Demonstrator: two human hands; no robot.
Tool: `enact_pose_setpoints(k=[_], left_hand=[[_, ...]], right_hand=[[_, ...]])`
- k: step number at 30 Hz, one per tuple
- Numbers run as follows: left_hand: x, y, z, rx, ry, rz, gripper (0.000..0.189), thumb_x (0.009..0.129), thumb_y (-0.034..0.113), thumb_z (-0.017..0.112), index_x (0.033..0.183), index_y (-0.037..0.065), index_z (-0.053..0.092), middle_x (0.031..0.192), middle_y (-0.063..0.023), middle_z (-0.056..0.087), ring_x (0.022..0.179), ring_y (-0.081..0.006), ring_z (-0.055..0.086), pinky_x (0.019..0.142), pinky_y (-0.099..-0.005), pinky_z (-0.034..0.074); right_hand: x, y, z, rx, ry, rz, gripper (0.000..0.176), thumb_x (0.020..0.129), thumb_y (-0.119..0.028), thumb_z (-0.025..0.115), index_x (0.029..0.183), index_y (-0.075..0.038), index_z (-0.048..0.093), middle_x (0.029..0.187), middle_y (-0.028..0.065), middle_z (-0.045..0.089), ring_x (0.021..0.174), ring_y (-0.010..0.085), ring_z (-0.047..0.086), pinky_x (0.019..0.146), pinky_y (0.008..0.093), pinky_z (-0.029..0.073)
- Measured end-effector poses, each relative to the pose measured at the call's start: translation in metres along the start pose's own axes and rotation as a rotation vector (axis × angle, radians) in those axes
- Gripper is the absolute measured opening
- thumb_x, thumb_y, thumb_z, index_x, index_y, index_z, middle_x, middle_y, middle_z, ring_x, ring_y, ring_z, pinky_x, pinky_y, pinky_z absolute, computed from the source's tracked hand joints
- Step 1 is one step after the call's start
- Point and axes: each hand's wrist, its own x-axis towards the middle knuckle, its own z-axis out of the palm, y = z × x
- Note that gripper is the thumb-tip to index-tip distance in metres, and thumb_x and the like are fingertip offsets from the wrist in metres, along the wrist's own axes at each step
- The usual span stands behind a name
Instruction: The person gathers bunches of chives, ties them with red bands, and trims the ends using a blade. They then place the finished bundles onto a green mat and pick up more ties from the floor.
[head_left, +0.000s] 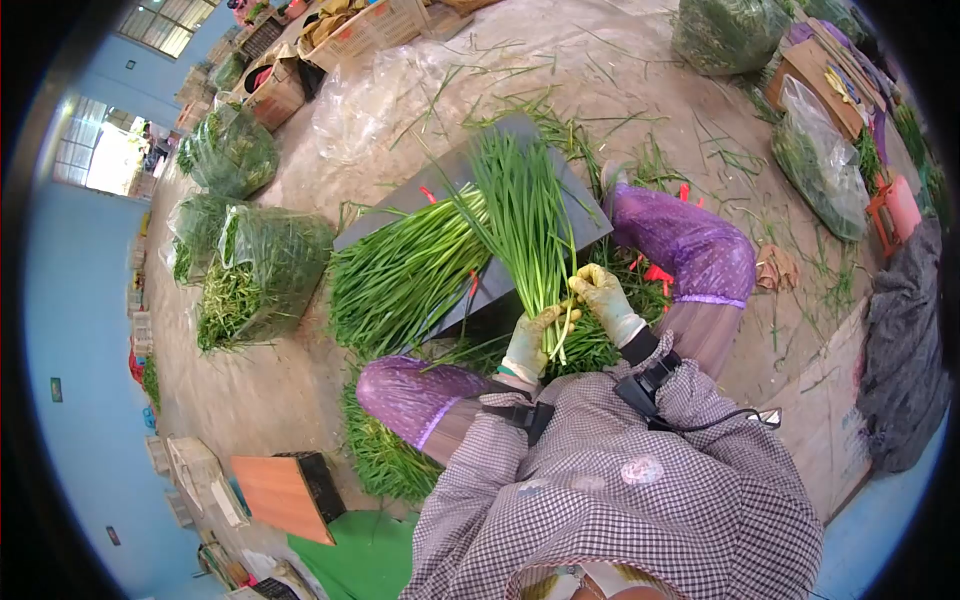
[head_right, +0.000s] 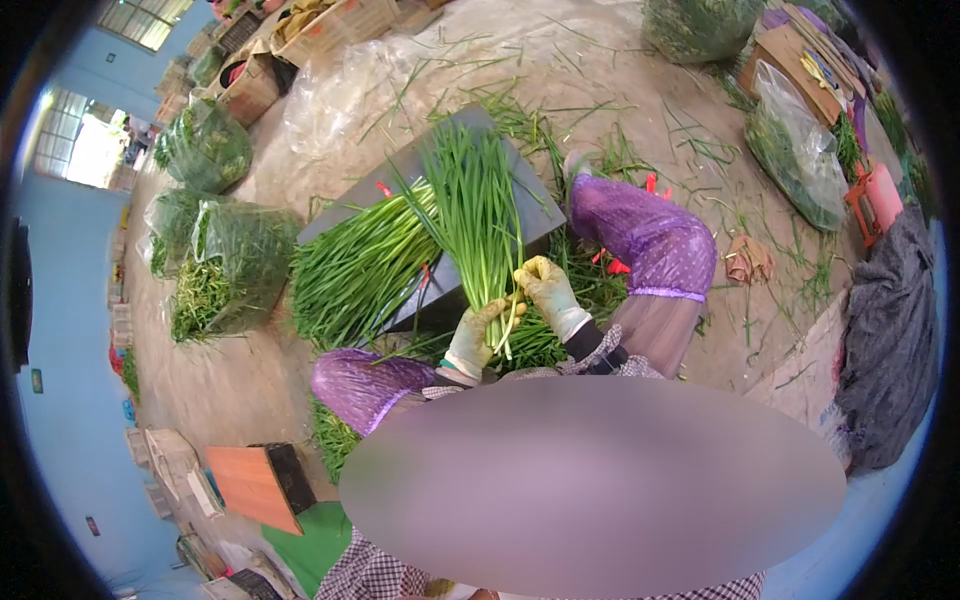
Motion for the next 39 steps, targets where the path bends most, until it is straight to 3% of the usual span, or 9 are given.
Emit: enact_pose_setpoints(k=[15, 19, 25, 29, 30, 31, 33, 37, 39], left_hand=[[0.000, 0.005, 0.011, 0.025, -0.069, -0.093, 0.029, 0.099, 0.009, 0.059, 0.123, -0.007, 0.057, 0.109, -0.0185, 0.070, 0.090, -0.0239, 0.072, 0.072, -0.0306, 0.063], [0.008, -0.005, -0.007, 0.184, 0.111, -0.055, 0.022, 0.099, 0.012, 0.059, 0.115, -0.005, 0.062, 0.099, -0.0134, 0.072, 0.083, -0.0202, 0.072, 0.067, -0.0288, 0.061], [-0.006, 0.008, -0.005, -0.085, -0.091, -0.063, 0.029, 0.102, 0.016, 0.058, 0.123, -0.004, 0.056, 0.086, -0.0038, 0.059, 0.065, -0.0096, 0.052, 0.058, -0.0227, 0.044], [-0.020, 0.031, 0.025, -0.192, -0.305, 0.027, 0.035, 0.102, 0.018, 0.059, 0.129, -0.003, 0.052, 0.083, 0.0001, 0.049, 0.063, -0.0068, 0.046, 0.059, -0.0214, 0.037], [-0.024, 0.037, 0.035, -0.189, -0.345, 0.044, 0.035, 0.102, 0.018, 0.059, 0.128, -0.003, 0.052, 0.082, 0.0001, 0.050, 0.062, -0.0068, 0.046, 0.058, -0.0215, 0.038], [-0.030, 0.044, 0.043, -0.184, -0.378, 0.064, 0.035, 0.102, 0.019, 0.059, 0.128, -0.003, 0.052, 0.082, 0.0001, 0.050, 0.062, -0.0067, 0.046, 0.058, -0.0216, 0.038], [-0.041, 0.053, 0.061, -0.018, -0.326, 0.059, 0.031, 0.100, 0.023, 0.063, 0.118, -0.001, 0.054, 0.078, 0.0018, 0.051, 0.057, -0.0051, 0.045, 0.051, -0.0182, 0.038], [-0.046, 0.030, 0.061, 0.229, -0.418, -0.043, 0.033, 0.096, 0.029, 0.070, 0.111, 0.003, 0.059, 0.077, 0.0027, 0.055, 0.054, -0.0028, 0.047, 0.047, -0.0169, 0.038], [-0.058, 0.037, 0.072, 0.268, -0.490, -0.099, 0.034, 0.096, 0.030, 0.069, 0.112, 0.003, 0.058, 0.075, 0.0032, 0.055, 0.056, -0.0031, 0.049, 0.048, -0.0166, 0.039]], right_hand=[[-0.014, -0.015, 0.002, -0.070, 0.085, -0.003, 0.015, 0.097, -0.018, 0.065, 0.095, -0.005, 0.057, 0.080, -0.0018, 0.055, 0.066, 0.0064, 0.052, 0.062, 0.0240, 0.047], [-0.026, -0.041, 0.010, -0.022, 0.189, -0.155, 0.013, 0.096, -0.017, 0.065, 0.096, -0.006, 0.060, 0.084, -0.0005, 0.060, 0.070, 0.0075, 0.054, 0.065, 0.0237, 0.047], [-0.049, -0.120, -0.026, 0.075, 0.484, -0.559, 0.013, 0.101, -0.018, 0.060, 0.099, -0.006, 0.062, 0.085, 0.0027, 0.065, 0.070, 0.0101, 0.060, 0.068, 0.0255, 0.050], [-0.034, -0.031, -0.086, -0.313, 0.001, 0.040, 0.028, 0.097, -0.031, 0.066, 0.095, -0.003, 0.067, 0.075, 0.0067, 0.067, 0.067, 0.0135, 0.063, 0.058, 0.0293, 0.050], [-0.027, 0.022, -0.107, -0.784, -0.068, -0.019, 0.036, 0.095, -0.038, 0.069, 0.092, -0.003, 0.069, 0.073, 0.0078, 0.067, 0.067, 0.0137, 0.062, 0.059, 0.0314, 0.049], [-0.059, -0.026, -0.059, -0.589, -0.081, 0.306, 0.041, 0.095, -0.044, 0.068, 0.093, -0.003, 0.070, 0.072, 0.0066, 0.067, 0.065, 0.0154, 0.060, 0.059, 0.0357, 0.048], [-0.040, 0.008, -0.067, -0.395, -0.246, 0.208, 0.055, 0.091, -0.054, 0.068, 0.113, -0.003, 0.065, 0.094, 0.0069, 0.068, 0.087, 0.0174, 0.064, 0.078, 0.0376, 0.052], [-0.044, -0.092, 0.024, 0.347, -0.627, 0.030, 0.095, 0.084, -0.066, 0.067, 0.150, -0.005, 0.036, 0.140, 0.0156, 0.054, 0.126, 0.0289, 0.057, 0.111, 0.0462, 0.043], [-0.025, -0.110, 0.033, 0.497, -0.669, 0.040, 0.108, 0.080, -0.068, 0.070, 0.156, -0.006, 0.024, 0.149, 0.0157, 0.046, 0.130, 0.0316, 0.054, 0.112, 0.0493, 0.042]])
